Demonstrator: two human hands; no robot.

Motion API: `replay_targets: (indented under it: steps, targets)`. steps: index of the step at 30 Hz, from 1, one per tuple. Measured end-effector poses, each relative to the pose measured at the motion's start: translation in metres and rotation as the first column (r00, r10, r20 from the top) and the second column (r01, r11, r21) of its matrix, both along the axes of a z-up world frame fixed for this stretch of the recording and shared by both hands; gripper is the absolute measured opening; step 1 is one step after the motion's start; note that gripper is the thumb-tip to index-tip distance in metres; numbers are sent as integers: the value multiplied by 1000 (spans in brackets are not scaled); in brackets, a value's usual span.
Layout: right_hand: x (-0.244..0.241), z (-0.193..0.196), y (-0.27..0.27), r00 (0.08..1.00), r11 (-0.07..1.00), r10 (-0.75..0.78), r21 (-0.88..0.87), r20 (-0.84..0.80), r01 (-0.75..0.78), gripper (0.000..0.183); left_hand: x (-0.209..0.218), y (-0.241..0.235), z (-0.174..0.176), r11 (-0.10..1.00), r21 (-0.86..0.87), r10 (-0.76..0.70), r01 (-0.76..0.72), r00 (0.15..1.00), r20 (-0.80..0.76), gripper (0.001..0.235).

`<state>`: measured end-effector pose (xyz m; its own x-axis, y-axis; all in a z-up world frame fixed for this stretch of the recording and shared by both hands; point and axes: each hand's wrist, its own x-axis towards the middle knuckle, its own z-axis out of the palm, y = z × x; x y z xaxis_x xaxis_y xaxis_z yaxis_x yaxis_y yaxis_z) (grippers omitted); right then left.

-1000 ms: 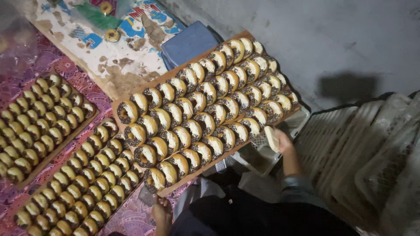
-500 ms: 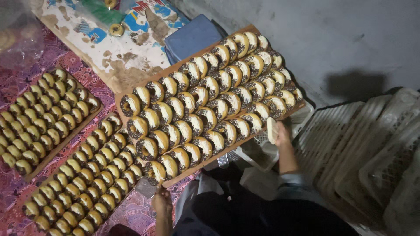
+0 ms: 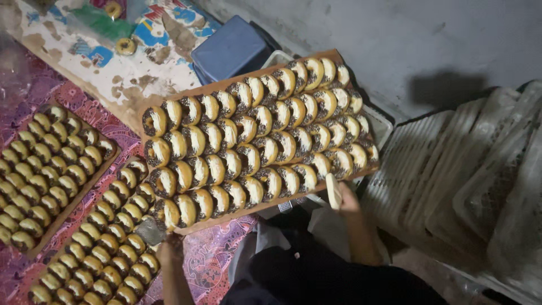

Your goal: The person grates a white block over trays of crescent-shaped pastries, adding a white topping to each pastry in sequence. The person uses a handheld grater and moves systematically across the trays.

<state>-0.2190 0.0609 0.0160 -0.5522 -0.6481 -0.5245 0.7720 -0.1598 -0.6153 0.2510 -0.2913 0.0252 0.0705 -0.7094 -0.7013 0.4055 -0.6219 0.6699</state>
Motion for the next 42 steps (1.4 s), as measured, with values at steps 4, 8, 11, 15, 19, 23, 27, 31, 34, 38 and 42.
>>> replay_targets:
  steps: [4, 8, 11, 15, 19, 23, 27, 31, 34, 38, 42]
  targets:
    - [32, -12, 6, 999, 992, 17, 124, 45, -23, 35, 3, -27, 8, 984, -49, -170, 173, 984, 50, 4]
    - [44, -16, 11, 995, 969, -80, 239, 53, 65, 35, 6, -62, 2, 943, -165, -316, 288, 930, -185, 14]
    - [47, -15, 17, 988, 949, -149, 287, 45, 130, 35, -1, -86, -3, 954, -123, -291, 272, 941, -176, 11]
    - [48, -10, 29, 970, 923, -240, 322, 48, 213, 36, -5, -92, -3, 978, -48, -206, 201, 969, -138, 11]
    - [57, -4, 52, 947, 895, -319, 339, 29, 290, 36, -9, -68, 12, 986, -150, -79, 69, 995, -64, 16]
    - [70, 10, 76, 955, 905, -275, 305, -107, 295, 36, -27, -29, 26, 971, -194, 161, -138, 981, 105, 21]
    - [82, 29, 102, 985, 981, -111, 146, -129, 130, 36, -45, 29, 16, 898, -316, 425, -305, 786, 449, 29]
    - [55, 56, 97, 909, 994, 106, 42, -402, -97, 39, -94, 49, -5, 831, -531, 214, 164, 787, 578, 20]
    - [15, 81, 45, 991, 990, 17, 138, -131, 2, 46, -168, 44, -11, 257, -118, 240, 959, 55, 969, 11]
    - [-31, 122, -61, 777, 980, -145, 17, -613, 197, 35, -322, 65, 1, 556, -516, -740, 652, 671, 49, 45]
    - [-77, 170, -162, 355, 917, 198, 301, -914, 264, 38, -423, 57, 38, 486, -502, -856, 715, 504, -111, 42]
